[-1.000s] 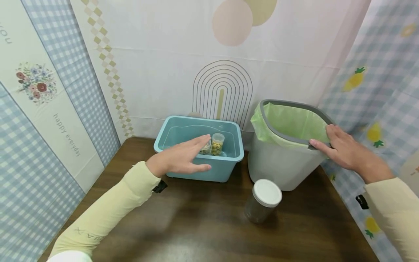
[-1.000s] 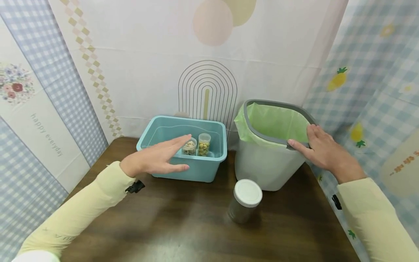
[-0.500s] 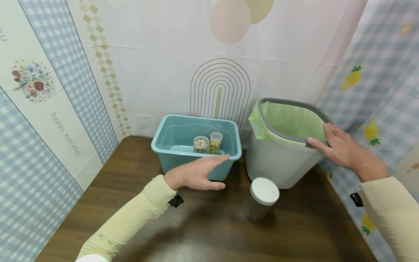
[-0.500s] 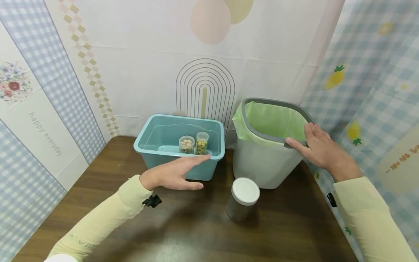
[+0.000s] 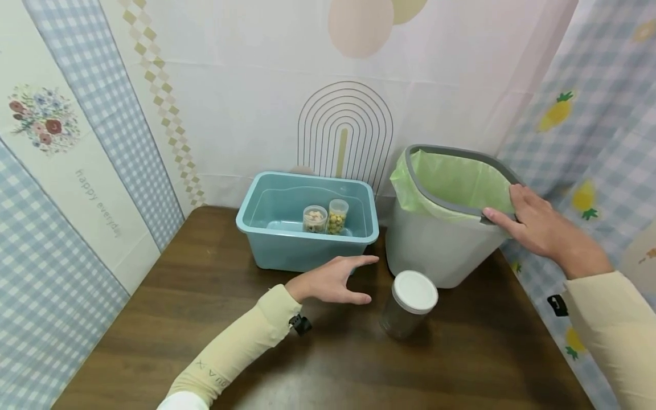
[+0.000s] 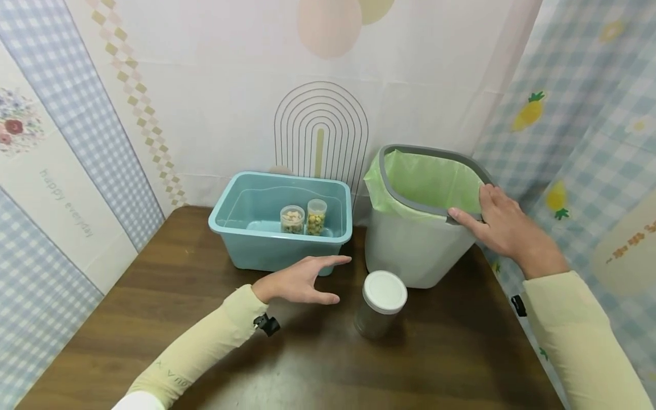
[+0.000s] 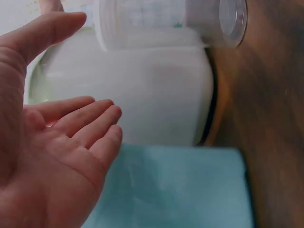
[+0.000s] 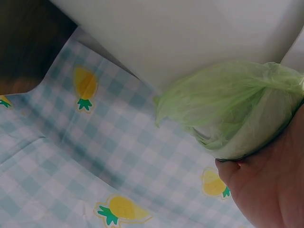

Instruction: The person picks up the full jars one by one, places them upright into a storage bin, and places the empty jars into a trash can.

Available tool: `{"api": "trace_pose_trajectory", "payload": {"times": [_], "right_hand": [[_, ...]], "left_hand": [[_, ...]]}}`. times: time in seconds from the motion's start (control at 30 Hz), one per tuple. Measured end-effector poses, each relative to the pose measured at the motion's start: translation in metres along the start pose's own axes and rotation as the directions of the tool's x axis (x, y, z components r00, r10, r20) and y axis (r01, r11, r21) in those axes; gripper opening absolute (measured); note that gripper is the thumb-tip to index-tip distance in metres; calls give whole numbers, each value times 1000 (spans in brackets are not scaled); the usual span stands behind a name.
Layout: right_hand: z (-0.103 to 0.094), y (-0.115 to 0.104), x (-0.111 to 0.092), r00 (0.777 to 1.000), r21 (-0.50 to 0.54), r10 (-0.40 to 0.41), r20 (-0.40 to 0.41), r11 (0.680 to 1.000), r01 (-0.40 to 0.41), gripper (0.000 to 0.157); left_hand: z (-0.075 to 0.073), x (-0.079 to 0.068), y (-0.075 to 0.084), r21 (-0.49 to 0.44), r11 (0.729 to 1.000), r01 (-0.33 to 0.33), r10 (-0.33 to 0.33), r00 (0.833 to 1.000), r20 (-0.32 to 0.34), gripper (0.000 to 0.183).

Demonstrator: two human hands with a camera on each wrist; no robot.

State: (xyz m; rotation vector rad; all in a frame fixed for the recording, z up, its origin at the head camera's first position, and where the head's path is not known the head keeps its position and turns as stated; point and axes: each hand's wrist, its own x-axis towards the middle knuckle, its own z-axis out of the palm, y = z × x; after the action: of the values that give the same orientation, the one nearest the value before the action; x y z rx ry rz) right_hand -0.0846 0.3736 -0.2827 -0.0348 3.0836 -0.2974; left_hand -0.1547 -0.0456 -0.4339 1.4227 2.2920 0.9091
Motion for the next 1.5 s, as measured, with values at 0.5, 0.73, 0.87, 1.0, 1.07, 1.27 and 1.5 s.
{"api": "trace_pose_trajectory", "payload": {"times": [0.5, 0.73, 0.87, 1.0, 1.07, 1.27, 1.5], "right_hand": [[-2, 0, 0, 1000, -6, -5, -26, 1000, 5, 96], [0, 2, -2, 999, -3, -4, -32, 1000, 4, 95], [0, 1, -1, 1000, 6, 3, -21, 1000, -3, 95], [0, 1, -1, 999, 7, -12, -36, 1000, 13, 94], [-1, 1, -1, 999, 8, -19, -42, 1000, 19, 93], [-2, -1, 1, 999, 14, -14, -37, 1000, 14, 94], [-3, 0, 0, 1000, 8, 7, -17, 1000, -7, 96]], "left_hand": [[47, 47, -7, -158, 987, 5, -3, 1000, 13, 103], [66, 62, -5, -182, 983, -19, 13, 999, -36, 101], [70, 66, -3, -213, 977, -18, 5, 998, -61, 95], [69, 68, -1, -242, 970, -29, 11, 997, -77, 89], [66, 69, 0, -240, 970, -35, 16, 997, -82, 87], [55, 66, 1, -274, 962, -10, -7, 998, -63, 86], [36, 57, 12, -306, 952, -5, -1, 1000, -18, 86]]}}
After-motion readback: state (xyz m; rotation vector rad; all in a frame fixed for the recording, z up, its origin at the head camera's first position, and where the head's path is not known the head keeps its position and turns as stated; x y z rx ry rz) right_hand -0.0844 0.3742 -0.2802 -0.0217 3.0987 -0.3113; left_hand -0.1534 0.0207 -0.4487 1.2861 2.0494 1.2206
